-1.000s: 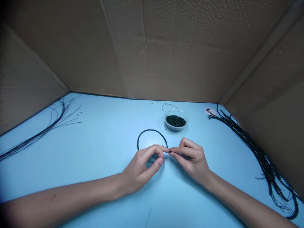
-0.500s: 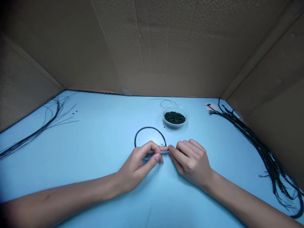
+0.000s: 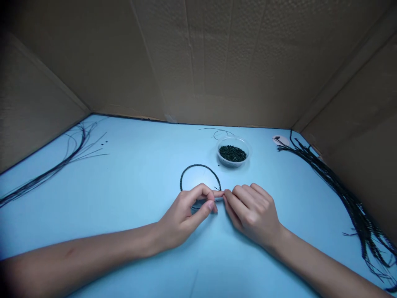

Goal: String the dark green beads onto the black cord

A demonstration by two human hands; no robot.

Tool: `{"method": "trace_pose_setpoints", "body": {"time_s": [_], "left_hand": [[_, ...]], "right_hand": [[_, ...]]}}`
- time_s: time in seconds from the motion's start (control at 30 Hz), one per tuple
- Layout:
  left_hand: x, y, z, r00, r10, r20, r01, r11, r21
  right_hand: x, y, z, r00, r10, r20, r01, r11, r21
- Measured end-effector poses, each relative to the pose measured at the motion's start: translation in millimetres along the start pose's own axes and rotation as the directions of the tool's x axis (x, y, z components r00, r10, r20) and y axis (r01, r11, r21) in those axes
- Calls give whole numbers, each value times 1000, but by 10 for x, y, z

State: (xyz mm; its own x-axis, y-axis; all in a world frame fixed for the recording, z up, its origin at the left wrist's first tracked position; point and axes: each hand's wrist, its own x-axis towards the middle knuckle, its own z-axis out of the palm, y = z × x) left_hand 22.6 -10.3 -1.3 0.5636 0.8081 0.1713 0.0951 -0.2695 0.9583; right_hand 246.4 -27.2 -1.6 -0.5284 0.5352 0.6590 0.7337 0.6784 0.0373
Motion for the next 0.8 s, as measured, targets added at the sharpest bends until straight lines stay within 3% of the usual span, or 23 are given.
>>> {"method": "trace_pose_setpoints", "body": {"time_s": [0.17, 0.23, 0.3, 0.37, 0.43, 0.5, 0.8], "left_hand": [[-1, -3, -1, 1000, 4, 1, -4, 999, -37], [-3, 7, 1, 1000, 15, -13, -16, 999, -51], [-4, 17, 4, 1000, 20, -19, -21, 999, -42], [-4, 20, 8, 1000, 15, -14, -15, 1000, -1], [-4, 13, 11, 1000, 10, -11, -9, 999, 50], [-2, 1, 15, 1000, 9, -15, -8, 997, 80], [3, -14, 24, 1000, 14, -4, -13, 995, 97]], "right_hand": [[-48, 38, -16, 996, 80, 50, -85, 989, 124], [-60, 35, -15, 983, 156, 95, -177, 947, 270], [-61, 21, -11, 933, 295, 209, -361, 782, 508], [-60, 6, -5, 832, 402, 382, -547, 482, 684], [-66, -2, 4, 743, 426, 516, -641, 231, 732], [-80, 1, 14, 710, 415, 569, -662, 118, 741], [-105, 22, 17, 698, 402, 593, -671, 77, 737]]}}
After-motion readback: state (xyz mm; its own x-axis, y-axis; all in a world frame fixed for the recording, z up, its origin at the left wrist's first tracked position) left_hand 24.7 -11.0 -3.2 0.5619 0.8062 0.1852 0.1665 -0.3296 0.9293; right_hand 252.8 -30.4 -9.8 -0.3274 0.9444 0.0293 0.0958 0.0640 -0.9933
